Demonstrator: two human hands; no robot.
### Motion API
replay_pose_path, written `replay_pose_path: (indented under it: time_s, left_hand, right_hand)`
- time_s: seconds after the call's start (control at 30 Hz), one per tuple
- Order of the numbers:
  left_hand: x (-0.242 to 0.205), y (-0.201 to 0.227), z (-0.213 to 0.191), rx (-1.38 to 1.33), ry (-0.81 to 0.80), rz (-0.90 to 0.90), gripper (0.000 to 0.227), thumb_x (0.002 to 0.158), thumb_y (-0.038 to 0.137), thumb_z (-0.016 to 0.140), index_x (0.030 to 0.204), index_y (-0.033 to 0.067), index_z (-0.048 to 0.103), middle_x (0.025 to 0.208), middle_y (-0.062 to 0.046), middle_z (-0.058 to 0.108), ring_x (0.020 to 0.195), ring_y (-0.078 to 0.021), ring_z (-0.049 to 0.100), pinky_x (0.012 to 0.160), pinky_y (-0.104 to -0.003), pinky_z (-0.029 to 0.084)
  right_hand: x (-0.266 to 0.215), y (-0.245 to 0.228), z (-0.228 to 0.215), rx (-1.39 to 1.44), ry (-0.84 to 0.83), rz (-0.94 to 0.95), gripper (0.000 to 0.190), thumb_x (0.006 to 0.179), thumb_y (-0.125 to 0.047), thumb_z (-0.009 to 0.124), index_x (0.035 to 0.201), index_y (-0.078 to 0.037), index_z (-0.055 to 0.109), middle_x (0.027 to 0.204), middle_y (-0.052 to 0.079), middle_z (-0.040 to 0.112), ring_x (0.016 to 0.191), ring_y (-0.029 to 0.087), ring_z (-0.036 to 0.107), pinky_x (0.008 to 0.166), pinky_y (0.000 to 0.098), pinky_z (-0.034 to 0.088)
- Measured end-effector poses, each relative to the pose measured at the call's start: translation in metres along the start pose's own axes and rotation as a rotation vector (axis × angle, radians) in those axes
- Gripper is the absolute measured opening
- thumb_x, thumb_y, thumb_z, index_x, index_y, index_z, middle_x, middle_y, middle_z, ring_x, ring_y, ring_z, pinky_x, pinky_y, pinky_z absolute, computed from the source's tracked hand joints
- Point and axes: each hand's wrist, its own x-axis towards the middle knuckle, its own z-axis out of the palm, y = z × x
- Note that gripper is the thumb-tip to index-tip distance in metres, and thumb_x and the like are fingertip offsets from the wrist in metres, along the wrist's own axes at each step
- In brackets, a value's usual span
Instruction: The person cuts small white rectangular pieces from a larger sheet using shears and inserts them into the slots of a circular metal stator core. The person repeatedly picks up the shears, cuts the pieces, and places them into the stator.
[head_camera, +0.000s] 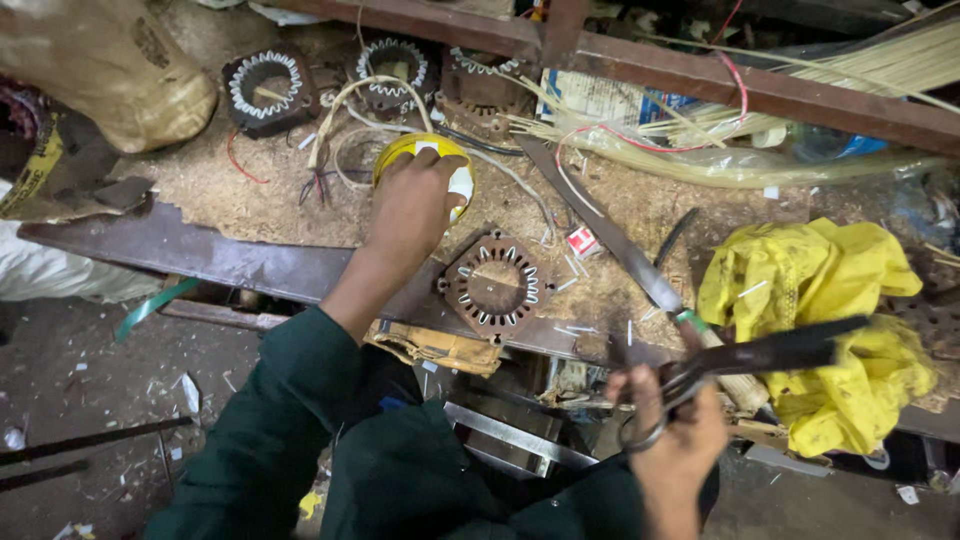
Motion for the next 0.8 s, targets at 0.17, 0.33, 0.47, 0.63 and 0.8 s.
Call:
replay_pose_path:
  time_s: [0.17,0.33,0.47,0.63,0.8]
  left_hand:
    - [0.011,-0.007,0.004,0.187,-0.093,0.072,0.013,0.085,0.008,0.076,0.098,0.0083,0.079,0.100,-0.015,0.072,0.098,-0.0342,0.069,0.087,-0.046,0.055]
    - [0.000,0.004,-0.016,-0.288,0.141,-0.188,0.019,0.089,0.014,0.078,0.106,0.0059,0.080,0.103,-0.015,0.074,0.089,-0.0259,0.072,0.079,-0.037,0.057]
    - [-0.033,0.031,-0.030,-0.722,-0.144,-0.611,0.031,0.092,0.022,0.076,0.117,0.0046,0.076,0.089,-0.005,0.079,0.076,-0.0129,0.072,0.068,-0.024,0.057]
    - [-0.085,0.092,-0.031,-1.436,-0.206,-0.776,0.038,0.093,0.014,0.069,0.130,0.0051,0.071,0.088,-0.003,0.072,0.086,-0.0132,0.074,0.075,-0.026,0.060]
    - [-0.102,0.127,-0.018,-1.489,-0.269,-0.805,0.032,0.094,0.010,0.068,0.124,-0.0006,0.072,0.099,-0.004,0.076,0.087,-0.0121,0.073,0.080,-0.028,0.060]
  right_hand:
    - [-0.049,0.040,0.005,0.142,-0.126,0.219,0.040,0.098,-0.005,0.062,0.136,0.004,0.050,0.087,0.013,0.075,0.068,0.016,0.073,0.061,0.0303,0.063]
    - [-0.073,0.048,0.016,0.065,-0.190,0.449,0.061,0.091,-0.008,0.062,0.149,-0.008,0.042,0.080,0.012,0.079,0.051,0.014,0.066,0.041,0.0244,0.049]
    - [-0.075,0.038,0.026,0.090,-0.260,0.490,0.067,0.089,-0.009,0.069,0.152,-0.007,0.044,0.075,0.009,0.076,0.055,0.010,0.063,0.043,0.0235,0.050]
    - [-0.078,0.032,0.027,0.060,-0.355,0.332,0.073,0.085,-0.006,0.080,0.149,0.001,0.047,0.085,-0.001,0.067,0.074,0.005,0.062,0.066,0.0204,0.052]
    - [-0.086,0.027,0.023,0.045,-0.360,0.433,0.074,0.083,-0.005,0.081,0.149,-0.002,0.049,0.079,-0.004,0.062,0.066,0.004,0.053,0.061,0.0204,0.045]
